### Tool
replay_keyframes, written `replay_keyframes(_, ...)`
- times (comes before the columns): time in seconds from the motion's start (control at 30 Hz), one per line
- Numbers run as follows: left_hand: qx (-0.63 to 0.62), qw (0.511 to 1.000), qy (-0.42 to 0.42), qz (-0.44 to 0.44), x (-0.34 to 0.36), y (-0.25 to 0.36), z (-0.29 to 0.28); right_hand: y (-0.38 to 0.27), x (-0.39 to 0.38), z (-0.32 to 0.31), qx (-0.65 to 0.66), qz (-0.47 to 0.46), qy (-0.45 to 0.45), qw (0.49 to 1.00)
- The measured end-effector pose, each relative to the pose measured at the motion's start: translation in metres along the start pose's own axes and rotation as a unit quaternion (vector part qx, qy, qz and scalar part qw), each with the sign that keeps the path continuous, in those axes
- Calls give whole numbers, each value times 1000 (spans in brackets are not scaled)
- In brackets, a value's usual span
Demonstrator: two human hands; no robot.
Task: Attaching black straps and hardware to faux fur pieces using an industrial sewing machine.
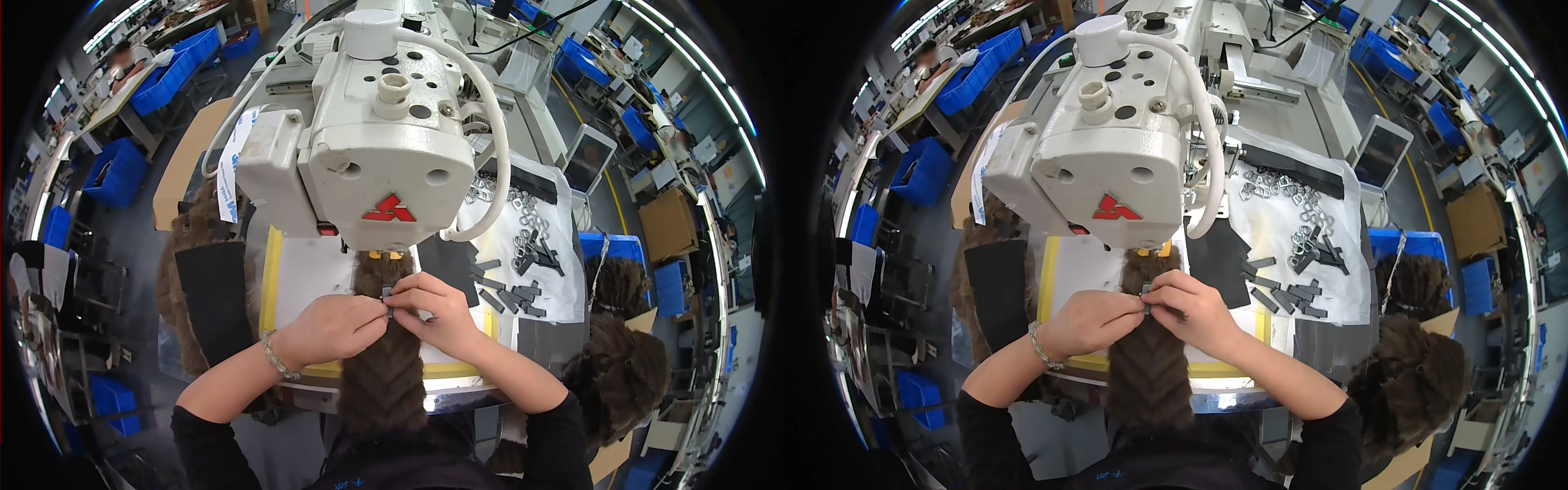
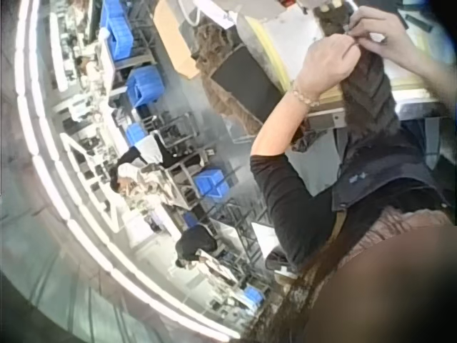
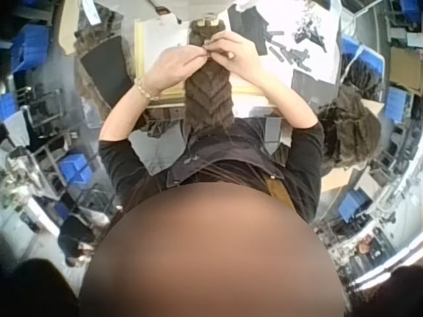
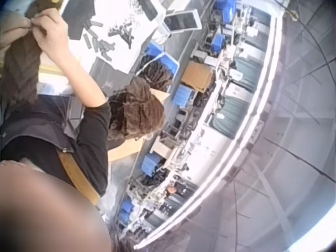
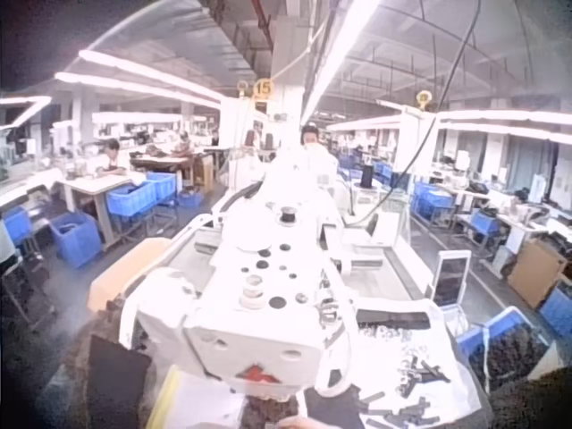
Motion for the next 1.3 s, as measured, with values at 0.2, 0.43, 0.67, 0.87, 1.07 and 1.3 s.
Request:
replay_keyframes(0.2, 39, 997, -26, 54, -1, -17, 14, 13, 11, 10, -21, -34, -9, 999)
replay_keyframes(0.43, 78, 986, -51, 140, -14, -22, 36, 23, 1, 27, -72, -80, -28, 994)
replay_keyframes(0.67, 83, 987, -83, 112, -8, -35, 39, 18, 1, 27, -155, -98, -34, 982)
replay_keyframes(0.87, 179, 977, -20, 111, -7, -39, 33, 33, 7, 11, -116, -3, 18, 993)
replay_keyframes(1.07, 167, 978, -34, 118, -15, -38, 35, 39, 10, 4, -167, 42, 28, 985)
replay_keyframes(1.3, 171, 977, -48, 115, -15, -40, 36, 66, 18, 12, -110, 162, 14, 980)
Point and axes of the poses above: each hand's wrist, its own x-axis towards the middle knuckle, its own z-axis out of the palm, y = z × x, the point moved 9 cm from there along x, towards the middle knuckle, and after that the axes turned 13 degrees about -x, right-handed, at the moved point
